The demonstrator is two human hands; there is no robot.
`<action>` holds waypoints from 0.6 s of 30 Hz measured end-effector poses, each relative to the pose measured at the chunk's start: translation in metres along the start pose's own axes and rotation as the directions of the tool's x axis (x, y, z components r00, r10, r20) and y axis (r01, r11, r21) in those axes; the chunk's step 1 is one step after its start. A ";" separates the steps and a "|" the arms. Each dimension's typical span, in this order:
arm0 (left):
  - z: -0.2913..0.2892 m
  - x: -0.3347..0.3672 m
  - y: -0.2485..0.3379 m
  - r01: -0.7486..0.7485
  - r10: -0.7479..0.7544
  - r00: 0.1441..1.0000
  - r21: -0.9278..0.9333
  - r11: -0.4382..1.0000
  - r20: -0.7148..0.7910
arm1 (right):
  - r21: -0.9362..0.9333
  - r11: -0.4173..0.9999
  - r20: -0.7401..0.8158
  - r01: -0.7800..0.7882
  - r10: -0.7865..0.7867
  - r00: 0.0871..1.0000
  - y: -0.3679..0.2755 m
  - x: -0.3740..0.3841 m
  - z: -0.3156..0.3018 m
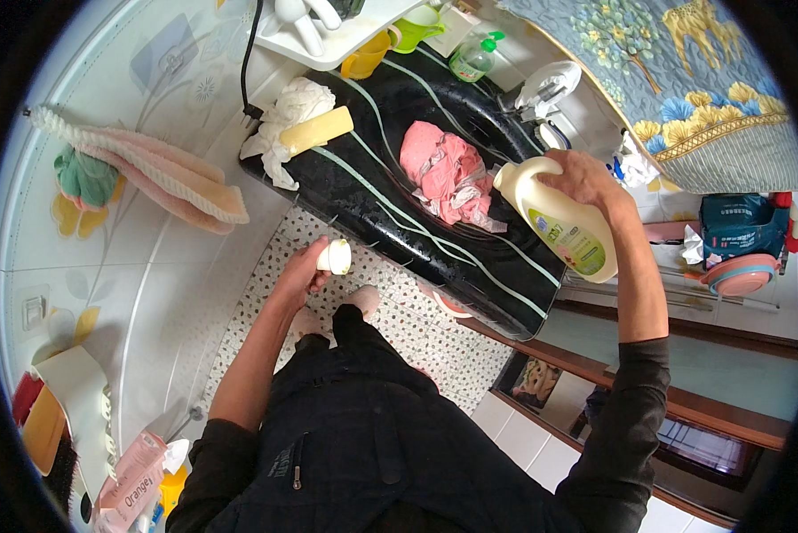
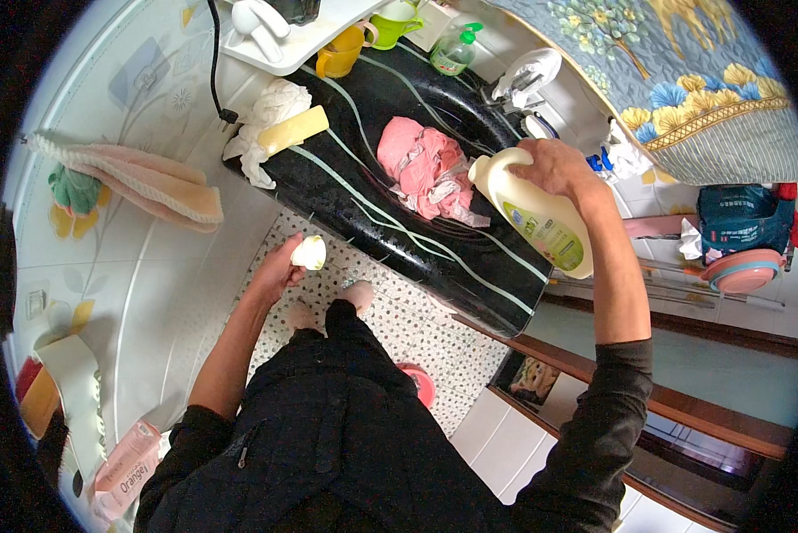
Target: The person hand washes a black garment and a pink garment in a sink. They rinse the black item, wring it out, and place it aside. Then they add liquid detergent to the sink and scrub the pink garment in the soapy water.
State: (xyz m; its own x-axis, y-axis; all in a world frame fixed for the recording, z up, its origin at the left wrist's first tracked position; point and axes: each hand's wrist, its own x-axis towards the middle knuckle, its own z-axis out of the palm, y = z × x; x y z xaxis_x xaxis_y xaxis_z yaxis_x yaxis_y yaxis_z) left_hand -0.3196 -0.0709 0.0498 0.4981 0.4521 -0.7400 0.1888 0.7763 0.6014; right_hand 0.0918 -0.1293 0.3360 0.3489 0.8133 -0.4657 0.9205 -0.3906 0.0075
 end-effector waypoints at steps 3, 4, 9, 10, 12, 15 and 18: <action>0.002 -0.002 0.001 -0.010 0.010 1.000 -0.008 1.000 -0.002 | -0.026 1.000 0.012 0.013 -0.012 1.000 -0.004 0.001 -0.003; 0.001 -0.002 0.001 -0.010 0.010 1.000 -0.008 1.000 -0.004 | -0.021 1.000 0.019 0.021 -0.020 1.000 -0.002 0.003 -0.002; 0.000 0.000 -0.002 -0.001 0.001 1.000 -0.017 1.000 0.001 | -0.011 0.999 0.031 0.031 -0.031 0.999 -0.001 0.006 -0.003; 0.001 -0.001 -0.002 -0.009 0.009 1.000 -0.015 1.000 0.002 | -0.011 0.999 0.032 0.035 -0.035 0.999 0.001 0.007 -0.003; 0.001 -0.001 -0.002 -0.014 0.014 1.000 -0.013 1.000 0.001 | -0.020 0.999 0.034 0.041 -0.040 0.999 0.003 0.009 -0.003; 0.001 0.000 -0.002 0.000 0.000 1.000 -0.008 1.000 -0.017 | -0.040 0.999 0.040 0.035 -0.033 0.999 0.004 0.012 -0.004; 0.004 -0.002 0.000 0.011 -0.011 0.999 -0.002 1.000 -0.041 | -0.042 0.999 0.059 0.007 -0.005 0.998 0.002 0.012 -0.007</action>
State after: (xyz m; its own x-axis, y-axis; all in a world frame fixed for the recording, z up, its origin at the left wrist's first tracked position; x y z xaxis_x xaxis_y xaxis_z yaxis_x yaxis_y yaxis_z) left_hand -0.3172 -0.0731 0.0520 0.4608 0.4612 -0.7582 0.1923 0.7822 0.5926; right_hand 0.0993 -0.1171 0.3364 0.3334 0.7884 -0.5170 0.9296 -0.3662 0.0411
